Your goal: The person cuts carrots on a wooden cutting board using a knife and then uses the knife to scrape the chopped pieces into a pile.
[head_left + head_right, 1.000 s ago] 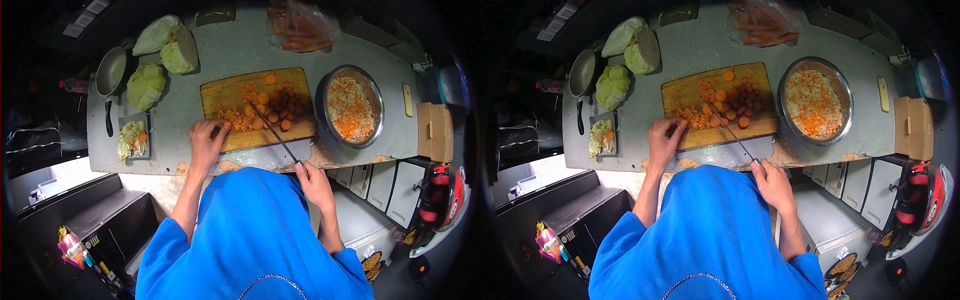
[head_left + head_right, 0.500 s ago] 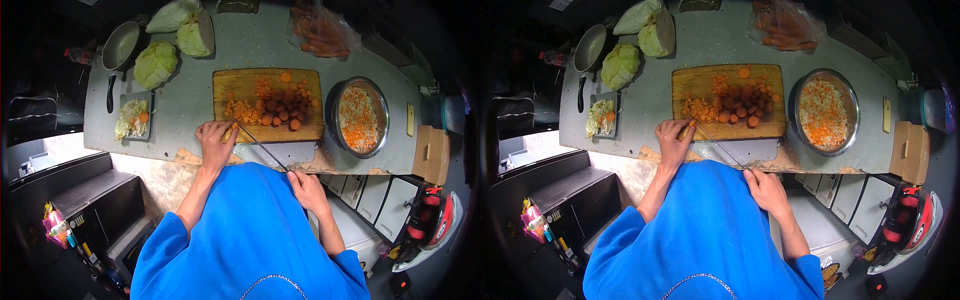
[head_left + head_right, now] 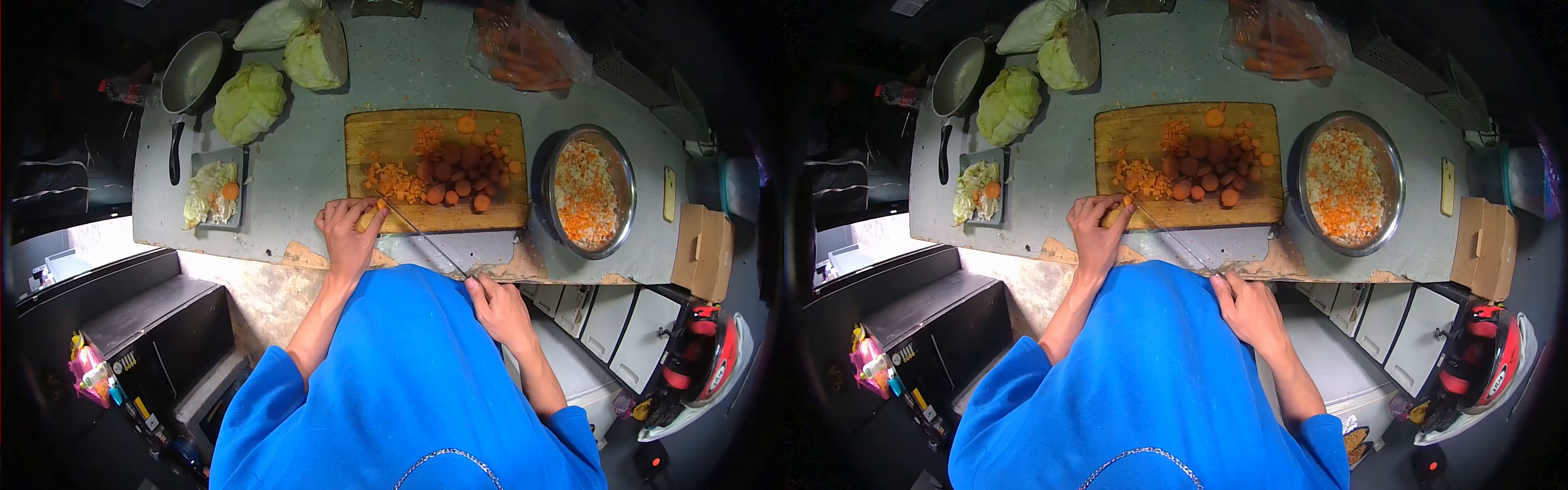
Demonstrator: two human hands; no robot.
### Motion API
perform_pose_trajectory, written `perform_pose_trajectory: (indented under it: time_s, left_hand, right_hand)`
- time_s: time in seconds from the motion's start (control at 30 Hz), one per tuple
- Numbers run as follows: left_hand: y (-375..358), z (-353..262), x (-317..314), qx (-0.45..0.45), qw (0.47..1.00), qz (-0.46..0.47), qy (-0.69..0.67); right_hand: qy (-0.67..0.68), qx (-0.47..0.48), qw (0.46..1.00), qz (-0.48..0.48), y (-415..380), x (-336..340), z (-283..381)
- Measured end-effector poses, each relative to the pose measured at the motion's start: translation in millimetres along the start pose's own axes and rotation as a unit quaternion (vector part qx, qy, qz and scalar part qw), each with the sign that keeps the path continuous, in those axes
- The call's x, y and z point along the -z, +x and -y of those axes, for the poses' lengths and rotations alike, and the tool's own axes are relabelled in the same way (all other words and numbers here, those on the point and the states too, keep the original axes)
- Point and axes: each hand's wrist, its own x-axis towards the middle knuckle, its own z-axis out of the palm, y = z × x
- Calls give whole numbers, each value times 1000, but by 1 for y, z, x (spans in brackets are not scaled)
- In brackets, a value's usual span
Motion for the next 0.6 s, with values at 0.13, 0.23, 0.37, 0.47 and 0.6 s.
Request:
perform_pose_trajectory:
  time_s: [0.13, 0.23, 0.37, 0.47, 0.6]
  left_hand:
    - [0, 1, 0, 1, 1000, -1, 2]
    - [0, 2, -1, 1, 1000, -1, 2]
    - [1, 0, 0, -5, 1000, -9, 9]
    - [1, -1, 1, -12, 1000, -16, 19]
    - [0, 1, 0, -21, 999, -21, 21]
  right_hand:
    - [-9, 3, 1000, -9, 1, -3, 0]
    - [-23, 5, 1000, -11, 2, -4, 0]
    - [-45, -6, 999, -9, 2, -11, 3]
    - [-50, -8, 999, -3, 5, -14, -1]
    - [-51, 32, 998, -15, 11, -14, -9]
